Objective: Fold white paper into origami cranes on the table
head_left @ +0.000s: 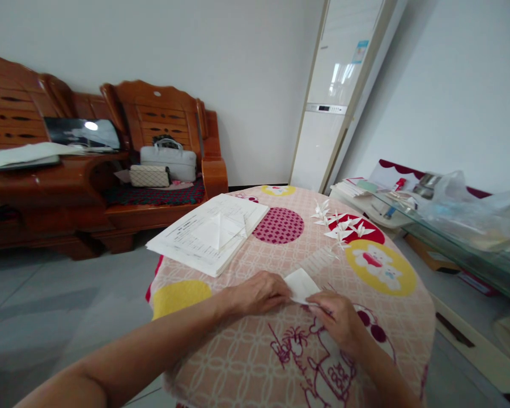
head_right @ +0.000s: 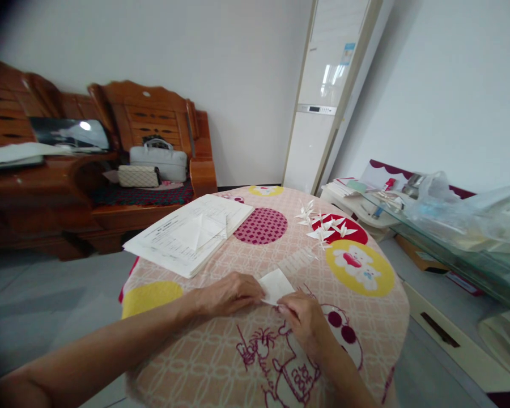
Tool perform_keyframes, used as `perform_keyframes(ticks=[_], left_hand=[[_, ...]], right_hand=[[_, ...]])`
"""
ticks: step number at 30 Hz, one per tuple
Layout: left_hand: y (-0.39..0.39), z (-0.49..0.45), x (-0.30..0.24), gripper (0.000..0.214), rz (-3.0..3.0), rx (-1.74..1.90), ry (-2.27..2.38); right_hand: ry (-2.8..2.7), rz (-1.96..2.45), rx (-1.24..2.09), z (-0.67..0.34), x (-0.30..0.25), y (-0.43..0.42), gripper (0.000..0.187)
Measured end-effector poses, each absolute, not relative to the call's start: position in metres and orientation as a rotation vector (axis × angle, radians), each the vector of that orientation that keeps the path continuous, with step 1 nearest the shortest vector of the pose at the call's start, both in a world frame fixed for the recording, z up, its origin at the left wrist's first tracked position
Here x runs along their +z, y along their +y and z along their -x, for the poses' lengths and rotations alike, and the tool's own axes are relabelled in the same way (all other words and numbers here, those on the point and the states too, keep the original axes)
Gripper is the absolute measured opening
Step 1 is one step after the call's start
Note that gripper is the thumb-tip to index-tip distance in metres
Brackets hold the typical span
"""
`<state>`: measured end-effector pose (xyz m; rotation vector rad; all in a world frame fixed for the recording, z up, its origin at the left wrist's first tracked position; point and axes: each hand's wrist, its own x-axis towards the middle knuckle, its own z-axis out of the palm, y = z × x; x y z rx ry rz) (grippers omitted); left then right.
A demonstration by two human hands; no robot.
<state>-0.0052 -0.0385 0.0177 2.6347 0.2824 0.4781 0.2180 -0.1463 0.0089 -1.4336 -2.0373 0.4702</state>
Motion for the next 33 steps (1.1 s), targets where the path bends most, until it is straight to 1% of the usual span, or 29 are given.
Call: perform_keyframes(ticks=[2, 4, 5, 7, 9, 11, 13, 14, 16, 18, 21, 30, 33], left_hand=[[-0.035, 0.001, 0.019, 0.025, -2.478, 0.398, 0.503], [-0.029, -0.006, 0.020, 0.026, -2.316, 0.377, 0.692], [-0.027, -0.010, 0.021, 0.025, -2.262, 0.376, 0.769], [-0.022, -0.017, 0.021, 0.023, -2.211, 0.358, 0.899], [-0.020, -0.021, 0.019, 0.022, -2.187, 0.331, 0.999], [-0.020, -0.022, 0.017, 0.019, -2.156, 0.320, 1.062], [-0.021, -0.021, 0.014, 0.012, -2.123, 0.342, 1.094], [-0.022, -0.021, 0.012, 0.014, -2.111, 0.360, 1.101], [-0.024, -0.020, 0.010, 0.029, -2.102, 0.395, 1.105], [-0.026, -0.020, 0.009, 0.036, -2.113, 0.418, 1.097], [-0.028, -0.019, 0.007, 0.032, -2.143, 0.445, 1.063], [-0.029, -0.018, 0.002, 0.018, -2.131, 0.471, 1.053], [-0.028, -0.018, 0.000, 0.018, -2.087, 0.510, 1.063]], right_hand=[[-1.863, 1.562, 0.628, -0.219, 0.010, -0.138, 0.024], [-1.677, 1.548, 0.825, -0.220, 0.007, -0.129, 0.018], [-1.584, 1.513, 0.914, -0.221, 0.006, -0.124, 0.021], [-1.455, 1.512, 0.976, -0.221, 0.002, -0.116, 0.040], [-1.424, 1.607, 0.885, -0.222, -0.001, -0.111, 0.057], [-1.461, 1.690, 0.752, -0.224, -0.004, -0.110, 0.062], [-1.500, 1.723, 0.680, -0.225, -0.007, -0.109, 0.061], [-1.511, 1.734, 0.668, -0.226, -0.009, -0.110, 0.058], [-1.526, 1.754, 0.654, -0.226, -0.012, -0.110, 0.049], [-1.541, 1.762, 0.639, -0.226, -0.014, -0.111, 0.039], [-1.572, 1.775, 0.580, -0.225, -0.016, -0.110, 0.032], [-1.700, 1.824, 0.373, -0.219, -0.013, -0.113, 0.029], [-1.714, 1.830, 0.322, -0.218, -0.014, -0.114, 0.028]])
